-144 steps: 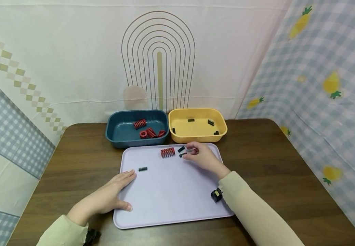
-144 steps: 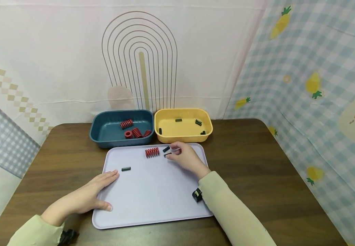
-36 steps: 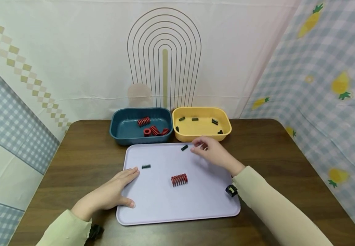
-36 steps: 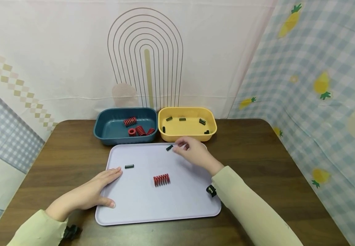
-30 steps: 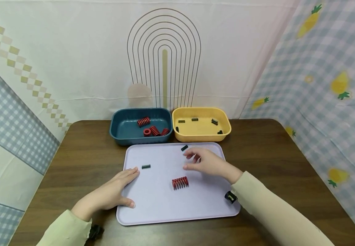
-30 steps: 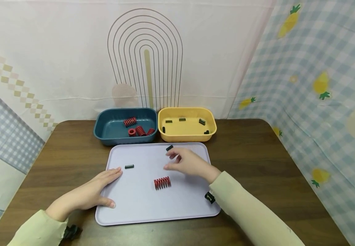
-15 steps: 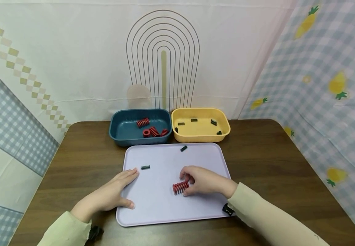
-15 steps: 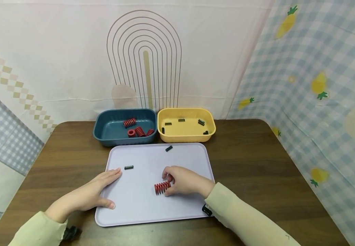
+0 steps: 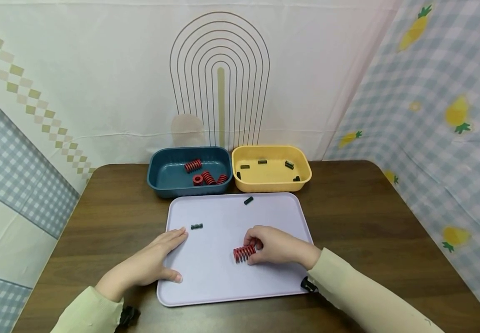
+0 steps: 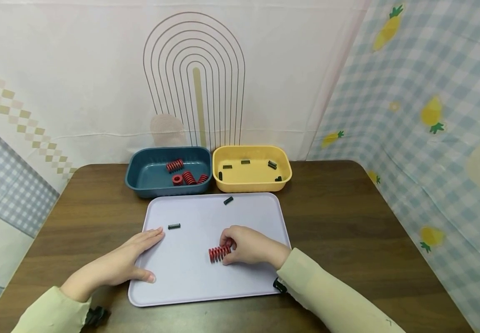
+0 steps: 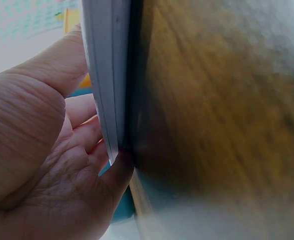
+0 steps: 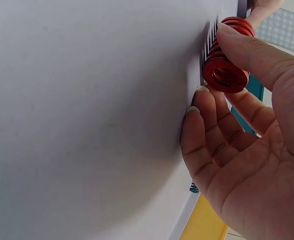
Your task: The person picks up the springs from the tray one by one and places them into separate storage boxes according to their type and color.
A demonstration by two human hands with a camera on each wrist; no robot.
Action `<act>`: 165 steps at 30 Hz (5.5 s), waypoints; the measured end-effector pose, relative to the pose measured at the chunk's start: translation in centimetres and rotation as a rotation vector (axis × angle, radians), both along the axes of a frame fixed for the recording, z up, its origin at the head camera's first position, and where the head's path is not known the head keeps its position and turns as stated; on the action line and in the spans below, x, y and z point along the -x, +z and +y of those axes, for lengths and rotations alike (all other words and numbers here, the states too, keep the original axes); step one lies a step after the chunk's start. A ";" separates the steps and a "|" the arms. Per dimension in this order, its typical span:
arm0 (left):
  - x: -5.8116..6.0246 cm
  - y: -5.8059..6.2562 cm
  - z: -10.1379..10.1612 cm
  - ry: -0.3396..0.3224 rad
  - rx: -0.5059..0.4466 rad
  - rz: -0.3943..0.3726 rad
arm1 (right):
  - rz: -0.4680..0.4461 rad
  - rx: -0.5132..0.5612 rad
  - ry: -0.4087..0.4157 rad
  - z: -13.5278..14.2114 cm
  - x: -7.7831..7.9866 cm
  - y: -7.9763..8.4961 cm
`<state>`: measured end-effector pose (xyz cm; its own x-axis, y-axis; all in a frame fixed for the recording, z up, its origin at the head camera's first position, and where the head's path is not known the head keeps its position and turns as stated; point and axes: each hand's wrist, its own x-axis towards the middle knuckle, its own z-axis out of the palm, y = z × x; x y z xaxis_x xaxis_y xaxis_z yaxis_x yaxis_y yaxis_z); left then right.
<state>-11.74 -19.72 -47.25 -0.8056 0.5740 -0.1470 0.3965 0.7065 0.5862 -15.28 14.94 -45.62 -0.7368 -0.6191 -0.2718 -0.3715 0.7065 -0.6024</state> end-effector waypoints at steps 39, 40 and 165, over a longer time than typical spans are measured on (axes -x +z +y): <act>-0.1 0.2 0.0 -0.005 -0.013 -0.001 | 0.123 0.135 -0.247 -2.6 4.4 2.4; -0.1 0.2 0.0 -0.006 -0.014 0.000 | 0.127 0.155 -0.279 -2.9 4.6 2.5; 0.3 0.8 0.0 0.060 0.118 0.040 | 0.052 0.232 -0.197 -11.4 4.1 -1.6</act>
<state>-12.09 -19.74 -46.50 -0.8447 0.5050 -0.1776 0.3727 0.7930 0.4820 -19.34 3.50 -47.25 -0.8583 -0.5037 -0.0986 -0.2754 0.6141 -0.7396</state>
